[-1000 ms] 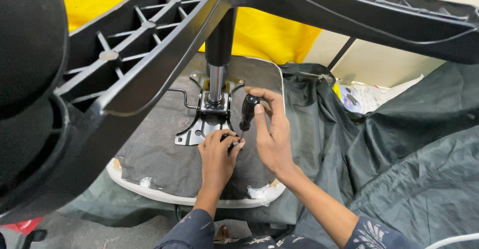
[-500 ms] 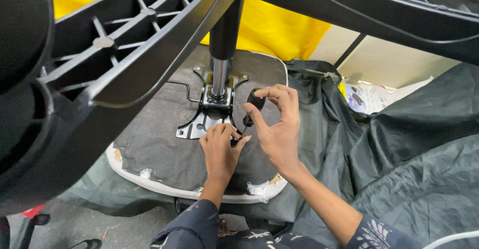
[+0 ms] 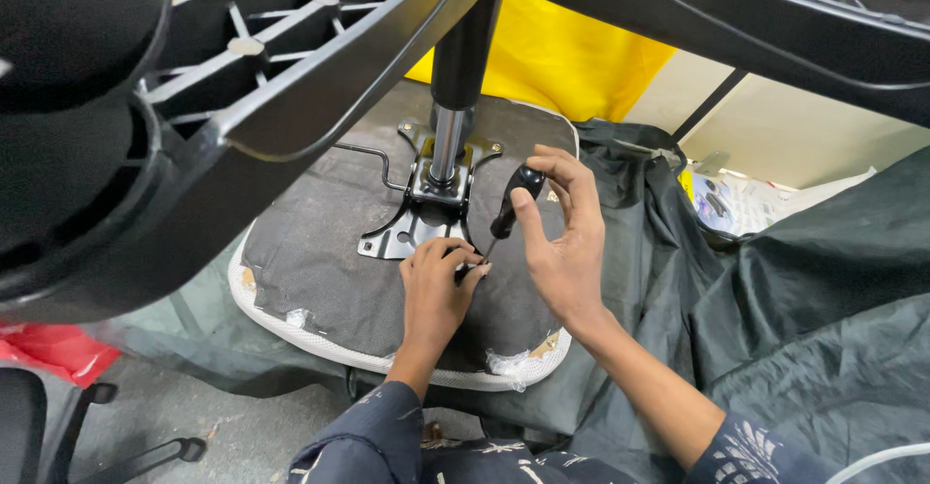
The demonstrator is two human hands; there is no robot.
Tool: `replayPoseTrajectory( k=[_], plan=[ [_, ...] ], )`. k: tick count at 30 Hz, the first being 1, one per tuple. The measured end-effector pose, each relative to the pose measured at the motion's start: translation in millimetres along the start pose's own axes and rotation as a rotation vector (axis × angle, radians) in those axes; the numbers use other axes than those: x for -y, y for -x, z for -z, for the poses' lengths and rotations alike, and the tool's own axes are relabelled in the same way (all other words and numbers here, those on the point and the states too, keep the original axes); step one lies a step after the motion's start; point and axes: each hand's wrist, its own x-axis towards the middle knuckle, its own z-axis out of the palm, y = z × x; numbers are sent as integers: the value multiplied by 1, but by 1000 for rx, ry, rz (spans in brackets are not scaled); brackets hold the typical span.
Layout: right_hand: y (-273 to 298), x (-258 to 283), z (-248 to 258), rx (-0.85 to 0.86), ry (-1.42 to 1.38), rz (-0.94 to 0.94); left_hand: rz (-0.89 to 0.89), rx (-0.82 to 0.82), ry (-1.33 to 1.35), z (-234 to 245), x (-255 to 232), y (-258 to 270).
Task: The person uses a screwdriver to tighten screws on the metal base of an office chair. They work on multiple screw holes around the central pole, then lift the chair seat to inspect the underside before placing it back down.
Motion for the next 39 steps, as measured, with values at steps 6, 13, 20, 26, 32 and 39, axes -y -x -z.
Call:
replayPoseTrajectory(
  k=[6,13,20,26,32,39],
  plan=[
    [-4,-3,-4,31,-28,-46,73,-48,-5,-4,-9,0],
    [-8,2,0,158,-194,-84,134,-58,-76,-6,-22,0],
    [-15,2,6,216,-89,39,62,-26,-47,-2,-15,3],
    [-19,8,3,160,51,113,14,-44,-63,1,-17,3],
    [-10,7,9,163,-39,-18,79,-35,-104,-3,-22,6],
    [-3,7,8,-23,200,8,93,34,-161,-2,-24,-1]
  ],
)
